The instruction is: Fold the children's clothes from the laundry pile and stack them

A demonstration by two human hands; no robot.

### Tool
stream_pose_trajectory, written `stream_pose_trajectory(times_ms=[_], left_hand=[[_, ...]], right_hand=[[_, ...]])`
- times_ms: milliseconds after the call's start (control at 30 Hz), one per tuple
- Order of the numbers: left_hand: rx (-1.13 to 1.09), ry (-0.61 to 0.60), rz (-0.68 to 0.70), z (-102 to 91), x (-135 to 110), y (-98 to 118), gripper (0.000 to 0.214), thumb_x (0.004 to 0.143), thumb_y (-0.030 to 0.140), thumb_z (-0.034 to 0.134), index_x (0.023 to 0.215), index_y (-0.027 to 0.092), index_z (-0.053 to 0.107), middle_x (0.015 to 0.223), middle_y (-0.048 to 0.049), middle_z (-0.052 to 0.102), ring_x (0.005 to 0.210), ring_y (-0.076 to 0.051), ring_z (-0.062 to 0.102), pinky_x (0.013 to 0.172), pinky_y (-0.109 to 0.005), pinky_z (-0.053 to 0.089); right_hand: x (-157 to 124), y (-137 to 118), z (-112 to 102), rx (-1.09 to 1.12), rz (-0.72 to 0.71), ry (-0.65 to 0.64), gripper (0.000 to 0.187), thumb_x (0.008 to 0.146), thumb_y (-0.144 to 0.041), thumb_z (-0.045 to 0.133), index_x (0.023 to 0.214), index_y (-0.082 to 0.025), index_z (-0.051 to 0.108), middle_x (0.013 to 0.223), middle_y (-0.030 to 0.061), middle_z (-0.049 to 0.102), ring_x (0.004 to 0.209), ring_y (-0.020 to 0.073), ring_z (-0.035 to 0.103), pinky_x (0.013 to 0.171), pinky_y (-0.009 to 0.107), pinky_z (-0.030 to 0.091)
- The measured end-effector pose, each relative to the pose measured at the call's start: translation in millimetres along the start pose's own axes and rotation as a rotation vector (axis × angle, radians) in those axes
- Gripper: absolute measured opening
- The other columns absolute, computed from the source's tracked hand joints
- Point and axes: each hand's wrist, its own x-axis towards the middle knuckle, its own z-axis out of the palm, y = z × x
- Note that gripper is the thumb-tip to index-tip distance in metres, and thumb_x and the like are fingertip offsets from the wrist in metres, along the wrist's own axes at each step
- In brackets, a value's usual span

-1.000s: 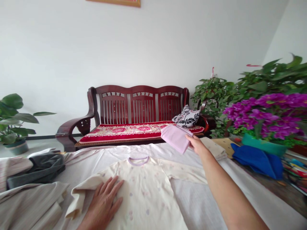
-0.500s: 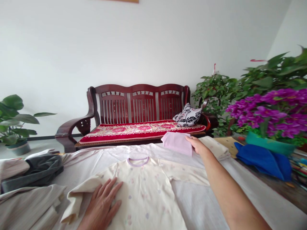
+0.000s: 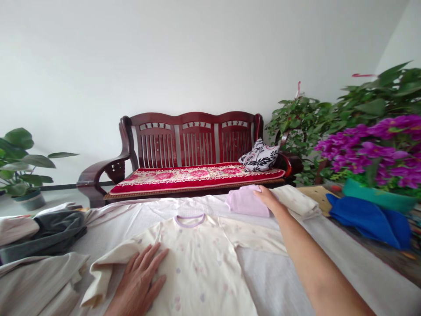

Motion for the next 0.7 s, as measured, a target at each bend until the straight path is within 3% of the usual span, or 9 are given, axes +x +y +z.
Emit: stream_pose_trajectory(times_ms=[100, 200, 333, 400, 500, 700], left_hand=[[-0.006, 0.010, 0.001, 0.3, -0.6, -0.3, 0.050, 0.096, 0.043, 0.051, 0.146, 0.041, 0.050, 0.154, -0.0007, 0.049, 0.139, -0.030, 0.048, 0.113, -0.054, 0.041], [-0.021, 0.023, 0.004, 0.4, -0.5, -0.9, 0.050, 0.095, 0.043, 0.052, 0.145, 0.042, 0.051, 0.154, -0.0008, 0.049, 0.138, -0.030, 0.048, 0.113, -0.053, 0.041], [-0.026, 0.024, 0.008, -0.2, -0.1, -1.7, 0.050, 0.095, 0.044, 0.052, 0.145, 0.041, 0.051, 0.153, -0.0013, 0.050, 0.137, -0.030, 0.049, 0.113, -0.054, 0.041], [-0.024, 0.024, 0.016, -0.4, -0.2, -2.1, 0.050, 0.096, 0.044, 0.051, 0.146, 0.041, 0.050, 0.153, -0.0012, 0.050, 0.138, -0.030, 0.049, 0.113, -0.054, 0.042], [-0.026, 0.030, 0.025, 0.1, -0.5, -2.2, 0.050, 0.096, 0.043, 0.051, 0.146, 0.042, 0.050, 0.153, -0.0006, 0.050, 0.137, -0.030, 0.049, 0.112, -0.054, 0.043], [-0.041, 0.031, 0.002, 0.2, -0.5, 0.3, 0.049, 0.096, 0.042, 0.052, 0.145, 0.039, 0.052, 0.153, -0.0017, 0.050, 0.139, -0.029, 0.046, 0.113, -0.052, 0.041]], right_hand=[[-5.7, -5.3, 2.1, -0.179, 0.020, 0.055, 0.049, 0.088, -0.029, 0.059, 0.135, -0.016, 0.056, 0.127, 0.0184, 0.067, 0.119, 0.0339, 0.058, 0.101, 0.046, 0.041], [-15.8, -18.3, 9.6, -0.300, -0.052, 0.071, 0.050, 0.094, -0.022, 0.048, 0.143, -0.013, 0.048, 0.144, 0.0223, 0.053, 0.128, 0.0337, 0.052, 0.106, 0.046, 0.037], [-33.3, -29.6, 28.1, -0.404, -0.175, 0.057, 0.051, 0.096, -0.024, 0.044, 0.146, -0.014, 0.044, 0.158, 0.0180, 0.039, 0.145, 0.0323, 0.032, 0.118, 0.048, 0.022], [-40.7, -28.3, 36.0, -0.435, -0.200, 0.032, 0.051, 0.096, -0.033, 0.047, 0.144, -0.016, 0.046, 0.157, 0.0175, 0.041, 0.147, 0.0349, 0.028, 0.119, 0.054, 0.017], [-46.3, -23.4, 40.6, -0.471, -0.212, -0.014, 0.048, 0.096, -0.042, 0.045, 0.139, -0.020, 0.051, 0.152, 0.0156, 0.048, 0.144, 0.0368, 0.033, 0.116, 0.061, 0.020], [-50.3, -31.8, 26.4, -0.504, -0.201, -0.008, 0.040, 0.095, -0.042, 0.045, 0.131, -0.029, 0.056, 0.142, 0.0056, 0.059, 0.136, 0.0283, 0.043, 0.113, 0.052, 0.030]])
